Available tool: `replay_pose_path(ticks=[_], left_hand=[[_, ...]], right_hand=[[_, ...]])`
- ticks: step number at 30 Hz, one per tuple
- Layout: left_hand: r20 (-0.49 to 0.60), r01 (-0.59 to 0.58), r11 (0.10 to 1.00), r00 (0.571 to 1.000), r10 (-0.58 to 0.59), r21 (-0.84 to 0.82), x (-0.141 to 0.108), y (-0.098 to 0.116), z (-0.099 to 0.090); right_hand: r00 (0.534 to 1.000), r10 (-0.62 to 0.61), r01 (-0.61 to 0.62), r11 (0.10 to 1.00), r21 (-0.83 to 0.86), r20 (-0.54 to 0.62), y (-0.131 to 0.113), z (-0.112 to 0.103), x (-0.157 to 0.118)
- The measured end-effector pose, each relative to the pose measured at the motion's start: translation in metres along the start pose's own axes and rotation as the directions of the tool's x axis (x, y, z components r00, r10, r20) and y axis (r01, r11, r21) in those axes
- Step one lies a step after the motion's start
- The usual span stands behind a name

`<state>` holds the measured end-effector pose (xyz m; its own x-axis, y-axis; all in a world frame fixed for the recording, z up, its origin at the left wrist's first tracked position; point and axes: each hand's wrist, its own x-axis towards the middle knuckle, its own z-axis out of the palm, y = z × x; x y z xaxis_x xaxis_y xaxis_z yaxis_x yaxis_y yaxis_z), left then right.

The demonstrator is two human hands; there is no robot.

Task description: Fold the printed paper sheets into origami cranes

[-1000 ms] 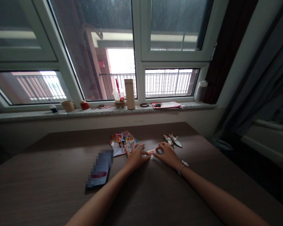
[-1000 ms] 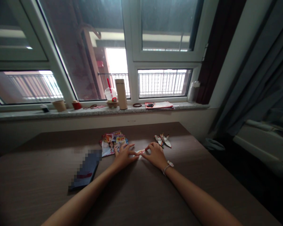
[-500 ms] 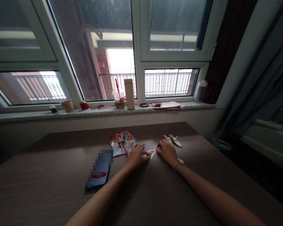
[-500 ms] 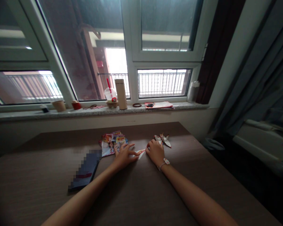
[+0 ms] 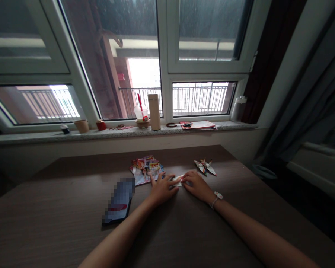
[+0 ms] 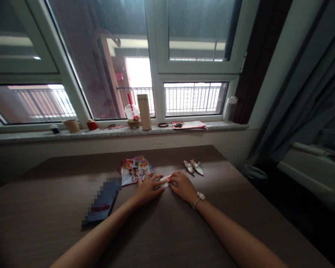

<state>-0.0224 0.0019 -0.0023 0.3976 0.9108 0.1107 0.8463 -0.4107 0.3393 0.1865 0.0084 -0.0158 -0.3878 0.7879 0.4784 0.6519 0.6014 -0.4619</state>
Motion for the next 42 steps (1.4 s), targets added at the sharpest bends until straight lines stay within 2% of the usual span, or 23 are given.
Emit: replay_pose_path(ticks=[4,9,22,29,42], left_hand=[[-0.046,0.005,1.0,0.999,-0.007,-0.027,0.0,0.0,-0.001],[-0.124,0.016,0.999,0.992,-0.02,-0.034,0.002,-0.001,-0.002],[-0.226,-0.099,0.993,0.968,0.111,0.066,0.006,0.002,0.002],[-0.196,-0.097,0.994,0.975,0.103,0.039,0.008,-0.004,0.002],[-0.205,-0.081,0.996,0.975,0.088,0.043,0.007,-0.002,0.002]], right_hand=[[1.0,0.016,-0.017,0.998,-0.052,-0.013,-0.005,-0.001,-0.001],[1.0,0.012,-0.012,1.0,-0.002,0.013,-0.001,-0.003,0.0],[0.993,-0.119,0.119,0.99,-0.082,0.005,0.002,0.002,-0.001],[0.991,-0.133,0.134,0.987,-0.083,0.027,0.001,0.002,-0.001],[0.999,-0.034,0.035,0.997,-0.068,0.028,-0.002,-0.002,-0.003]])
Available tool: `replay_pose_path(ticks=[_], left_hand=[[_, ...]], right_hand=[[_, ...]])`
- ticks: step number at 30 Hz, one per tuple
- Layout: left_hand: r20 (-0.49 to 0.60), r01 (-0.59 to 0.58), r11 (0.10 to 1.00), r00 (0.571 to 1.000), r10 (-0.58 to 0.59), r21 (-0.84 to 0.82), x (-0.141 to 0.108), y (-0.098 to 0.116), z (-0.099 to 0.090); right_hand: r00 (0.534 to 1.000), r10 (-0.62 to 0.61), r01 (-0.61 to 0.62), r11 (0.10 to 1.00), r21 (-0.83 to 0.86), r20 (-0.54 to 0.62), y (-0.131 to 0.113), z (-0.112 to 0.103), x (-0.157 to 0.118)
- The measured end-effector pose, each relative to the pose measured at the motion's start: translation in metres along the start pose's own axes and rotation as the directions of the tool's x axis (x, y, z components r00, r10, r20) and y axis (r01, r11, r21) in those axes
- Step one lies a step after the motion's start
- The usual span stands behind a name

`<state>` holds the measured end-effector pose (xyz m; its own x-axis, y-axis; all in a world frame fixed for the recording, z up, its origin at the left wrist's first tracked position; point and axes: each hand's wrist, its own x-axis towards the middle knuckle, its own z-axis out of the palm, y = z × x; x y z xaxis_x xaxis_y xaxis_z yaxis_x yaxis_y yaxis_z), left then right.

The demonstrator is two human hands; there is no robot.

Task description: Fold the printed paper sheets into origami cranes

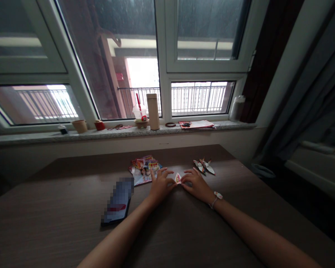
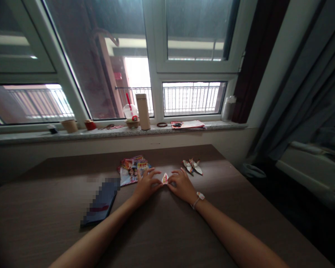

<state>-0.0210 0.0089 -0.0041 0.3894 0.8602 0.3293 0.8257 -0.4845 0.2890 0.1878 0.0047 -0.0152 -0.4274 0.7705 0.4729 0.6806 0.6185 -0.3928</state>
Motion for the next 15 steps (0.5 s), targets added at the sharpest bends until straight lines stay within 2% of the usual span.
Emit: replay_pose_path(ticks=[9,15], left_hand=[[-0.032,0.091,0.996,0.995,-0.092,-0.024,0.005,0.008,0.004],[-0.001,0.173,0.984,0.985,-0.173,-0.044,0.01,0.011,0.008]], right_hand=[[0.989,0.145,-0.145,0.987,-0.062,-0.008,-0.003,0.004,0.004],[0.976,0.215,-0.216,0.972,-0.096,-0.017,-0.002,0.008,0.009]])
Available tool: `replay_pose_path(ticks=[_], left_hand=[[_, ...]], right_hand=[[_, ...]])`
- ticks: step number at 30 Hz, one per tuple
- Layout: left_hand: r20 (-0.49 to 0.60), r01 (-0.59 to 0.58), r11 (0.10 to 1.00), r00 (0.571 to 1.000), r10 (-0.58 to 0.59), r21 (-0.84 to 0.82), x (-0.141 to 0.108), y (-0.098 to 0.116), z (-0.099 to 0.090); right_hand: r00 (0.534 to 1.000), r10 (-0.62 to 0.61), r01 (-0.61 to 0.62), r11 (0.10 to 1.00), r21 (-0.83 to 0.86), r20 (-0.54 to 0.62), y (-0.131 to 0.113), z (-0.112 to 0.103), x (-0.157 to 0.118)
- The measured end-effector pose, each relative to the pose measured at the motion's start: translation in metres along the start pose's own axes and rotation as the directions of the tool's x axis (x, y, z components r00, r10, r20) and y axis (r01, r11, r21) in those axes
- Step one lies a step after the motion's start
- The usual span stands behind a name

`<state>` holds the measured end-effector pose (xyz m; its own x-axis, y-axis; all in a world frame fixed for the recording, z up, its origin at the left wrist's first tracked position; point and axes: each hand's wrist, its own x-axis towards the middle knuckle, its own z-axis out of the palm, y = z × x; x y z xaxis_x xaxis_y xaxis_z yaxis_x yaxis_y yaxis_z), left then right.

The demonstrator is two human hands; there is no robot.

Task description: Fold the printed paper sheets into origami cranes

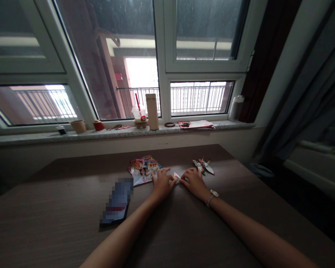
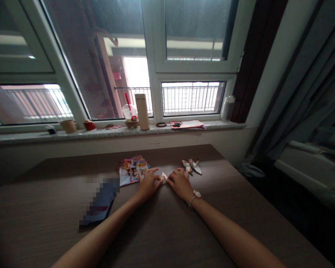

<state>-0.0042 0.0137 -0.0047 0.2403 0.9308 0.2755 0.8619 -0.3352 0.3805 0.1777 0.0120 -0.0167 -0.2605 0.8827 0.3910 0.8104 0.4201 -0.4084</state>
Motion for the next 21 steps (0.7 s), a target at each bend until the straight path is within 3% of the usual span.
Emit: replay_pose_path(ticks=[10,17,21], left_hand=[[-0.003,0.083,0.997,0.997,-0.083,0.01,-0.0008,0.0028,-0.0048],[-0.002,0.076,0.997,0.997,-0.076,0.024,0.0012,0.0033,-0.0057],[0.011,0.083,0.996,0.996,-0.083,0.03,0.0009,0.0039,-0.0051]], right_hand=[[0.998,0.066,-0.065,0.997,-0.03,0.025,-0.0061,-0.0013,0.0069],[0.988,0.127,-0.127,0.992,0.0,0.087,-0.0093,-0.0031,0.0085],[0.989,0.135,-0.135,0.991,0.004,0.064,-0.0077,0.0011,0.0079]])
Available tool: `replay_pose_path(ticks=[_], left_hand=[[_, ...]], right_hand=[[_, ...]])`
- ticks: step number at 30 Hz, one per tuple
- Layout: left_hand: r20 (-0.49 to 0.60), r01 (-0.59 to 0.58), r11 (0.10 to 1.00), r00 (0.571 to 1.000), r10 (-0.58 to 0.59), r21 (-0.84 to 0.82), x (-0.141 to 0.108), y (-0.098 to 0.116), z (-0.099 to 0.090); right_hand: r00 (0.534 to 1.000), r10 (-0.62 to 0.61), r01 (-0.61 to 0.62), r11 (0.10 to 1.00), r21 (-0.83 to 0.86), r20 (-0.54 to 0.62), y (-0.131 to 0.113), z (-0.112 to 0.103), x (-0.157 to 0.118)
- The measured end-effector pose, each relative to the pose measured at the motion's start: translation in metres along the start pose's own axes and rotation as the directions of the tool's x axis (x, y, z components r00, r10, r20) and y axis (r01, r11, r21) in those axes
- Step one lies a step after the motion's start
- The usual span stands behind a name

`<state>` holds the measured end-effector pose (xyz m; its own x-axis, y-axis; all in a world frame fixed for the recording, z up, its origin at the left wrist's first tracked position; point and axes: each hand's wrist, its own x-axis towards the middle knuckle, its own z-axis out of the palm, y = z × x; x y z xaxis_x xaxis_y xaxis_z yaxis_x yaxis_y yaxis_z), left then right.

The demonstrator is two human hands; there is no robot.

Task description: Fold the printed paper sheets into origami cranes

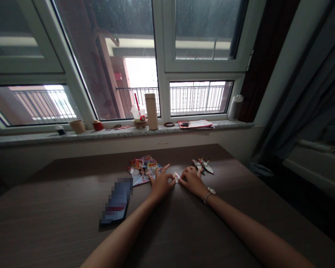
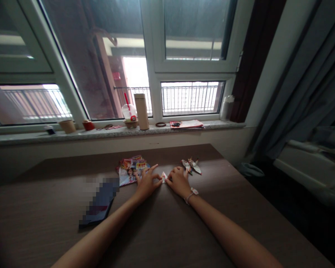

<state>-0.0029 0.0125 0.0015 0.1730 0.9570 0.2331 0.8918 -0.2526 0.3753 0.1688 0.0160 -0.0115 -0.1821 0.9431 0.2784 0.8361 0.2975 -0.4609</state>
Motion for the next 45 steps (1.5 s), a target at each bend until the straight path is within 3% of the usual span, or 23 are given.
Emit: replay_pose_path(ticks=[9,19,30,45], left_hand=[[0.01,-0.014,1.0,1.0,0.014,0.021,0.001,-0.006,-0.001],[0.019,0.044,0.999,0.999,-0.044,-0.003,0.004,-0.002,-0.001],[0.049,0.041,0.999,0.998,-0.04,-0.008,0.004,0.002,-0.003],[0.226,0.095,0.995,0.97,-0.094,0.006,0.01,-0.009,-0.012]], right_hand=[[1.0,0.015,-0.015,1.0,0.0,0.01,-0.001,0.0,-0.001],[1.0,0.016,-0.016,0.999,0.051,-0.007,0.003,0.004,-0.001],[0.995,0.098,-0.097,0.992,0.083,-0.002,0.003,0.003,0.002],[0.984,0.17,-0.176,0.976,0.13,0.062,0.01,0.0,0.009]])
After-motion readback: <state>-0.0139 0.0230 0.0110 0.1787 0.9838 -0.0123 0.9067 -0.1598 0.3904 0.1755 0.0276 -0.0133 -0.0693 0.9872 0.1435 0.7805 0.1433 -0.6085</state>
